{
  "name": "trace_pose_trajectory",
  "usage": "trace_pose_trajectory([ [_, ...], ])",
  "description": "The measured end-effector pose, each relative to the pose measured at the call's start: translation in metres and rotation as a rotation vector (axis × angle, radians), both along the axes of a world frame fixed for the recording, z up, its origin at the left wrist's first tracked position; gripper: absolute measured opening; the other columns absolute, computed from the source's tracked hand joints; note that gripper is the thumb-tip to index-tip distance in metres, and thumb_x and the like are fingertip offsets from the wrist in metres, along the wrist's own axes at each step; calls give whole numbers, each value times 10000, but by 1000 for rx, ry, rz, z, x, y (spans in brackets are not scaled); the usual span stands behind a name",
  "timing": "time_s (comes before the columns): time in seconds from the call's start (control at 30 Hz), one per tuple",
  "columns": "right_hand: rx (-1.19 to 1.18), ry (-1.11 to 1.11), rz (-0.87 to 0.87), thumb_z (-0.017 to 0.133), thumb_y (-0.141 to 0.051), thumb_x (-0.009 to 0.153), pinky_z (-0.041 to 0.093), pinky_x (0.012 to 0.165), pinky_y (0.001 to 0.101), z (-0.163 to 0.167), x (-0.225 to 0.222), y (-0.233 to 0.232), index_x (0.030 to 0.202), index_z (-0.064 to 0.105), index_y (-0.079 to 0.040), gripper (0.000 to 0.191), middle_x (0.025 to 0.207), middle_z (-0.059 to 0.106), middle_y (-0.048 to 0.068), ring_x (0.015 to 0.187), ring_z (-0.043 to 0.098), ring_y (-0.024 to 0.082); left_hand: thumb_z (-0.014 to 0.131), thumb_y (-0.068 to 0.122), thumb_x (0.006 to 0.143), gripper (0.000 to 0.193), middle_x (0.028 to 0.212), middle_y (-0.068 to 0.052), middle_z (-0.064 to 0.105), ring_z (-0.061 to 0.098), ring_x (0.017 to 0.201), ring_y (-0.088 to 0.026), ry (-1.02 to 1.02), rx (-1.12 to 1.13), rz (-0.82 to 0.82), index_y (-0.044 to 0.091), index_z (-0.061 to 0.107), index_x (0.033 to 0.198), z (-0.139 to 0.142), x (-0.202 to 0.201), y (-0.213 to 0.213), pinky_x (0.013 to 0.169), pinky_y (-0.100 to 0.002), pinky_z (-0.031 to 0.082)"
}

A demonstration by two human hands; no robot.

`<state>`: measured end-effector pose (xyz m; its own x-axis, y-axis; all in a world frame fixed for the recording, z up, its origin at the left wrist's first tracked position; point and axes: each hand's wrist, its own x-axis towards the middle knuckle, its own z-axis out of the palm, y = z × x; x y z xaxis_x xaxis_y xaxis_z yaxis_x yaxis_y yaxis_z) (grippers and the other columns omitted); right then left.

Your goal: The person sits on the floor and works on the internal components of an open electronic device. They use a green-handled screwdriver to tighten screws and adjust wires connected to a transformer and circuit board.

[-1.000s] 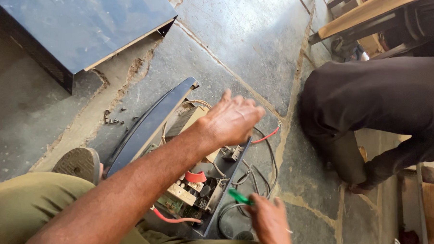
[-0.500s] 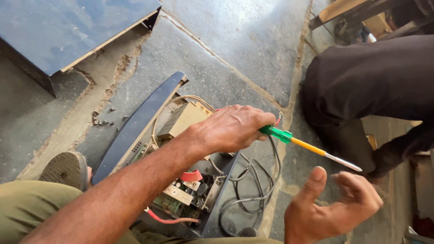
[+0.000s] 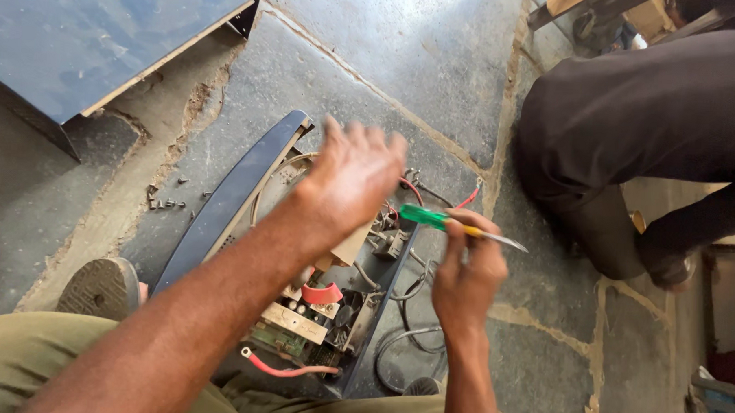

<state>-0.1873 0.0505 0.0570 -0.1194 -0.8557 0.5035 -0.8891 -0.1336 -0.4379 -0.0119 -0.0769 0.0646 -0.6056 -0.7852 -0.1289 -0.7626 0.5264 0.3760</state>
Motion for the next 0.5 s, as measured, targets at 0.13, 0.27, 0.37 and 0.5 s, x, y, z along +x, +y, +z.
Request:
trace_pose_trajectory([
  [0.13, 99, 177, -16, 658, -81, 1029, 524, 684, 385, -16, -2, -17, 1092, 644, -7, 98, 920, 706, 169, 772, 679, 282, 671, 261, 908, 580, 1437, -352, 455, 435, 1325, -522, -222, 29, 176, -48, 535, 1380, -8, 17, -10, 1067, -685, 312],
  [0.27, 28, 122, 28, 640, -96, 1046, 548, 704, 386, -16, -7, -17, 1099, 626, -17, 96, 938, 708, 161, 801, 714, 286, 614, 263, 967, 519, 1585, -343, 270, 295, 1403, -607, -279, 99, 196, -13, 556, 1403, -19, 12, -6, 1022, -751, 344],
  [0.37, -31, 158, 78, 642, -101, 1044, 549, 726, 388, -18, -5, -14, 1108, 625, -15, 108, 968, 708, 168, 832, 709, 298, 614, 254, 968, 497, 1590, -349, 288, 288, 1413, -619, -263, 102, 215, 1, 585, 1395, -25, 5, -5, 1006, -746, 379],
  [0.5, 95, 123, 46, 640, -83, 1037, 542, 702, 390, -20, -1, -17, 1091, 631, -7, 93, 920, 706, 158, 791, 698, 291, 622, 260, 959, 506, 1566, -351, 318, 297, 1404, -607, -222, 89, 232, -4, 588, 1388, -29, 5, -6, 985, -727, 411],
])
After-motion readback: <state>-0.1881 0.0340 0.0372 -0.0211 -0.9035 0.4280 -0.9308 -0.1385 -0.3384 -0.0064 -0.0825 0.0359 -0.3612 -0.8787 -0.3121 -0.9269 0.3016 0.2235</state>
